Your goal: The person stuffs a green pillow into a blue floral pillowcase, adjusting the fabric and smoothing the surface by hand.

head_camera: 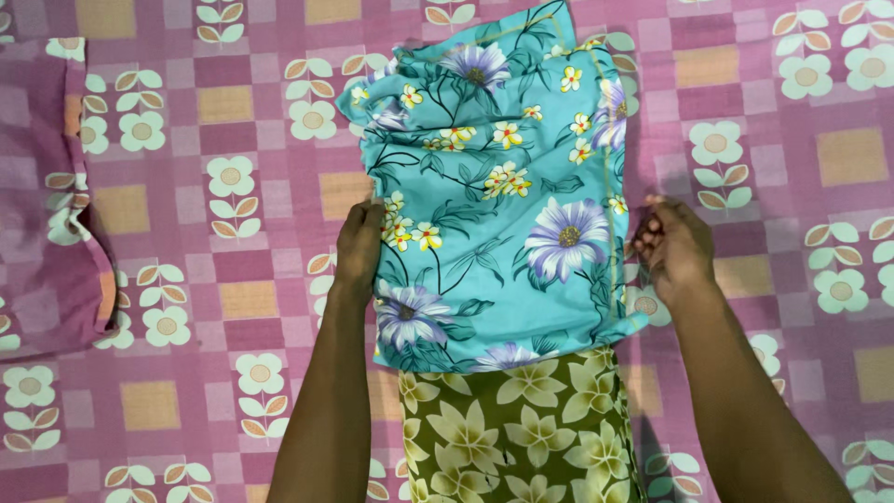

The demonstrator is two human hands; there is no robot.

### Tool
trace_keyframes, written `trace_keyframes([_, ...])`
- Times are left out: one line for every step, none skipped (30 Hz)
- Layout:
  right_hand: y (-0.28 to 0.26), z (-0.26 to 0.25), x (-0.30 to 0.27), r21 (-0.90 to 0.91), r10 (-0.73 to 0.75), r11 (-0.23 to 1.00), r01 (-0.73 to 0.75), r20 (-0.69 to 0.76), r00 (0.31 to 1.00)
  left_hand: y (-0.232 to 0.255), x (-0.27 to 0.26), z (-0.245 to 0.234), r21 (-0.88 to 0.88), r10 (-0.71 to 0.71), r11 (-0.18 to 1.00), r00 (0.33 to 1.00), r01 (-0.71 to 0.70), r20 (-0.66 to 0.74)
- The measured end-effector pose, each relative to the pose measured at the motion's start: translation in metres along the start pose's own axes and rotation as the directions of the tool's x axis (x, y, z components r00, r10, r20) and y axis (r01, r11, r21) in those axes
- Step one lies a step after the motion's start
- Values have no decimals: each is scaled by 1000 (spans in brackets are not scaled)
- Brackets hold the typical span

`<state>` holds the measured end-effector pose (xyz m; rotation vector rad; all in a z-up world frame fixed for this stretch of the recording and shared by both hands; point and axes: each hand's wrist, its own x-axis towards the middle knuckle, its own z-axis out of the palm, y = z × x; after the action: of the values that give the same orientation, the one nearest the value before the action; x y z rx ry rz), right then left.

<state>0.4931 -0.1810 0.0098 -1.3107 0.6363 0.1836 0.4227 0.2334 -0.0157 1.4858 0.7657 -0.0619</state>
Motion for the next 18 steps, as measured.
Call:
trace_keyframes([2,-4,-10,-31,22,999,-21,28,999,-2,-2,1,29,26,999,1000,-25,-12])
trace_keyframes([5,-7,-20,-25,23,999,-22,25,999,-5,-4,3,58,52,997,998,-51,-24])
trace_keyframes([8,-11,-30,-23,23,999,-22,27,999,-8,-6,4,71,99,993,995,-96,-31])
trace_keyframes([10,-14,-40,-22,23,1000,-22,29,999,-11,-8,5,83,145,986,989,-141,-38])
trace_keyframes([12,-19,-51,-7,3,1000,-3,50,999,-13,-12,5,100,190,978,981,-185,-46])
trace_keyframes([11,-25,-62,7,-17,1000,16,71,997,-13,-17,8,194,295,943,950,-271,-106])
trace_keyframes([9,-30,-73,25,-38,999,36,87,996,-11,-23,13,291,401,891,904,-348,-148])
trace_keyframes([7,-34,-81,40,-45,998,42,96,994,-7,-32,20,389,505,824,844,-412,-177])
trace_keyframes([4,-38,-90,56,-51,997,45,103,993,-1,-47,27,509,588,743,788,-435,-184])
trace_keyframes([1,-42,-99,72,-57,996,49,110,992,4,-68,35,619,666,647,725,-445,-176])
trace_keyframes([-2,-44,-106,92,-46,995,36,105,993,11,-89,46,720,742,537,653,-440,-155])
trace_keyframes([-5,-47,-111,113,-34,993,23,101,994,19,-107,59,689,809,458,585,-562,-60])
trace_keyframes([-8,-48,-116,133,-22,991,9,101,995,26,-125,72,644,865,368,501,-671,28])
trace_keyframes([-11,-50,-122,146,-30,989,15,105,994,31,-143,86,518,828,409,545,-751,135])
trace_keyframes([-14,-52,-125,160,-39,987,20,114,993,33,-160,104,385,789,454,563,-804,246])
trace_keyframes([-15,-53,-129,175,-48,984,26,124,991,35,-173,127,257,764,467,532,-846,366])
trace_keyframes([-16,-53,-132,188,-51,982,25,135,990,34,-189,139,151,713,461,466,-875,525])
trace_keyframes([-16,-53,-134,200,-54,979,24,147,988,32,-201,153,130,672,452,433,-882,601])
